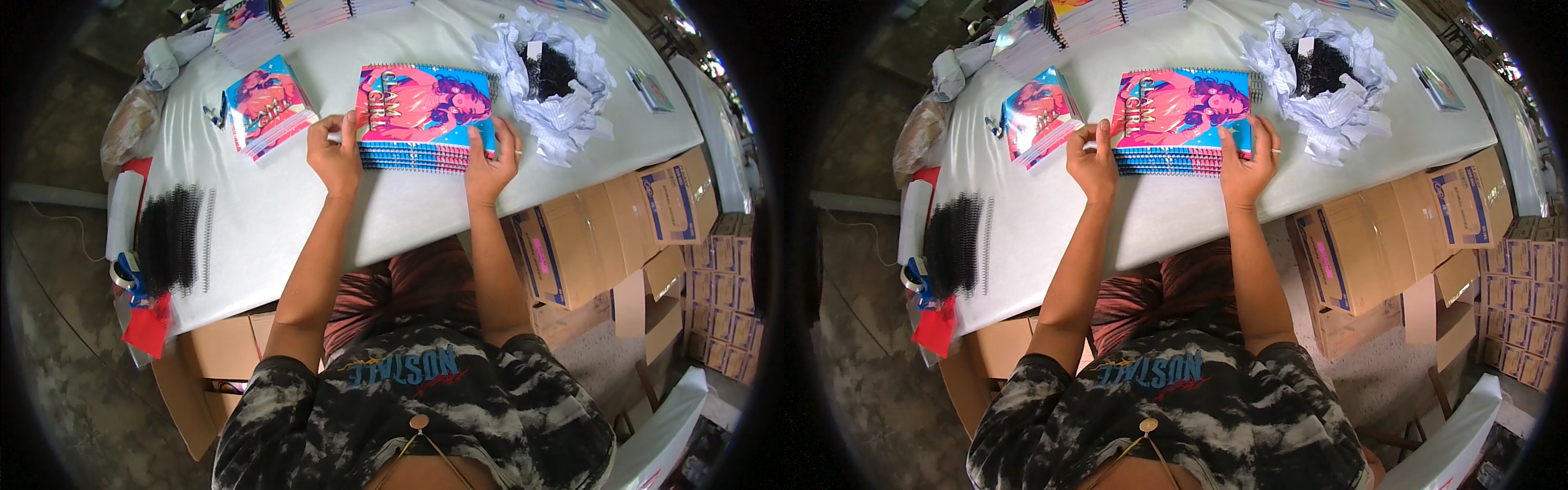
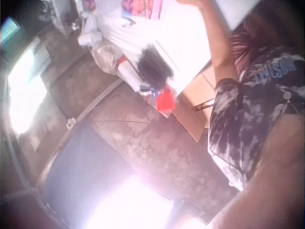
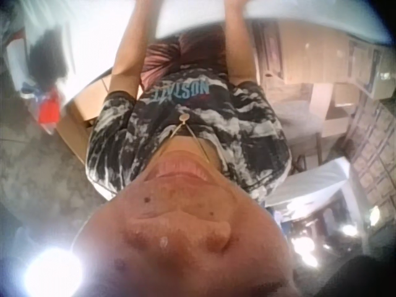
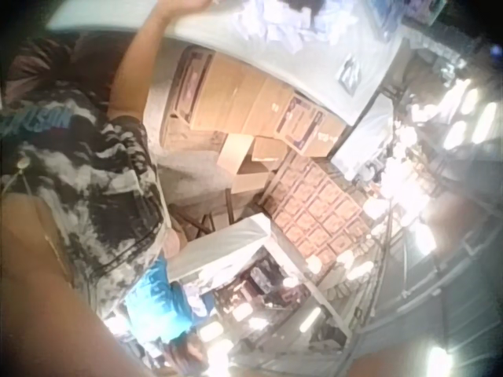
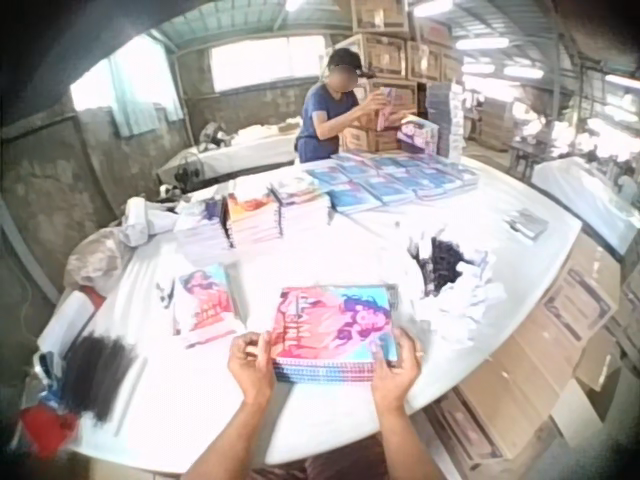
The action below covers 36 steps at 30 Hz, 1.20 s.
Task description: The person inserts metal spiral coils into the binding holes of spiral notebooks, then stacks the completed notebooks. The person uses pliers to crimp the ends of the spiral coils on a stack of notebooks.
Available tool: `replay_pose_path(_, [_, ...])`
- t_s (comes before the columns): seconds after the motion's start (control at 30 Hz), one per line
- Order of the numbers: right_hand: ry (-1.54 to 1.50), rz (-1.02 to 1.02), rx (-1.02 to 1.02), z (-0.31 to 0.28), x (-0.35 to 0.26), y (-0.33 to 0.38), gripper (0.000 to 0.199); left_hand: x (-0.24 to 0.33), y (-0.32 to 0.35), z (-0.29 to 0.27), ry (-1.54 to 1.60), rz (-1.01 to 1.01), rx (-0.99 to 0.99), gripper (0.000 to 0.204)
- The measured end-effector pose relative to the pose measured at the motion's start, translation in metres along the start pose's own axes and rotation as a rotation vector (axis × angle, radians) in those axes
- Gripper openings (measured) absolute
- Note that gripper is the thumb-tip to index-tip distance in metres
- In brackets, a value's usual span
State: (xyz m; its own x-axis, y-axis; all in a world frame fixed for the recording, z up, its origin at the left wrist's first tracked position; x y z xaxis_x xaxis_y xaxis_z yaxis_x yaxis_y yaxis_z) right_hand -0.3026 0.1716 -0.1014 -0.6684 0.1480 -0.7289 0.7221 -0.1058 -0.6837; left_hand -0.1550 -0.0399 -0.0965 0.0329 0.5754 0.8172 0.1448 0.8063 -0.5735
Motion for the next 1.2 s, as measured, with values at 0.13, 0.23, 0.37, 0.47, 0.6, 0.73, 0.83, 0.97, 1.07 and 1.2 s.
replay_pose_path(0.13, [-0.035,0.033,-0.058,0.003,0.007,0.003,0.028,0.001,0.006,0.007,0.074,-0.082,-0.096,0.027])
replay_pose_path(0.23, [0.015,-0.026,-0.065,0.002,0.001,0.004,0.028,-0.007,0.006,0.001,-0.033,-0.032,-0.081,0.027])
replay_pose_path(0.37, [0.027,-0.086,-0.045,-0.002,0.006,0.006,0.026,-0.005,-0.001,-0.008,-0.121,-0.199,-0.165,0.019])
replay_pose_path(0.47, [0.114,-0.122,0.010,-0.005,-0.001,0.004,0.025,-0.004,-0.054,-0.039,-0.410,0.434,-0.004,0.018])
replay_pose_path(0.6, [0.117,-0.191,0.046,-0.007,-0.010,0.004,0.024,-0.066,-0.084,-0.075,-1.170,0.083,-0.487,0.062])
replay_pose_path(0.73, [0.157,-0.264,0.069,-0.016,-0.024,0.005,0.027,-0.043,-0.066,-0.101,-1.119,0.361,-0.564,0.042])
replay_pose_path(0.83, [-0.095,-0.376,-0.324,-0.013,-0.068,0.041,0.049,0.025,0.003,-0.121,-1.043,0.540,-0.703,0.033])
replay_pose_path(0.97, [-0.287,-0.555,-1.309,0.006,-0.182,0.127,0.084,0.109,0.072,-0.149,-0.690,0.379,-1.025,0.031])
replay_pose_path(1.07, [-0.349,-0.332,-1.375,0.017,-0.164,0.140,0.046,0.139,0.049,-0.171,-0.496,0.335,-0.967,0.042])
replay_pose_path(1.2, [-0.787,0.458,-0.988,0.021,-0.137,0.096,0.010,0.118,-0.011,-0.214,-0.402,0.089,-0.282,0.063])
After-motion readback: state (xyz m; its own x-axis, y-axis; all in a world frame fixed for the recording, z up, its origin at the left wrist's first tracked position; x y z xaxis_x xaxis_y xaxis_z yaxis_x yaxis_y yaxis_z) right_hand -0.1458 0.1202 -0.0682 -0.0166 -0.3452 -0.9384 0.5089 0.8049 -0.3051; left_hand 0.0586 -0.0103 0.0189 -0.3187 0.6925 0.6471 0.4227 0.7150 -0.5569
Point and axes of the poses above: each hand's wrist, its own y-axis away from the middle knuckle, its own z-axis out of the palm, x = y × z, the point moved 6 cm from there along -y, towards the middle knuckle, and after that the axes turned 3 degrees about y, right-handed, at the moved point
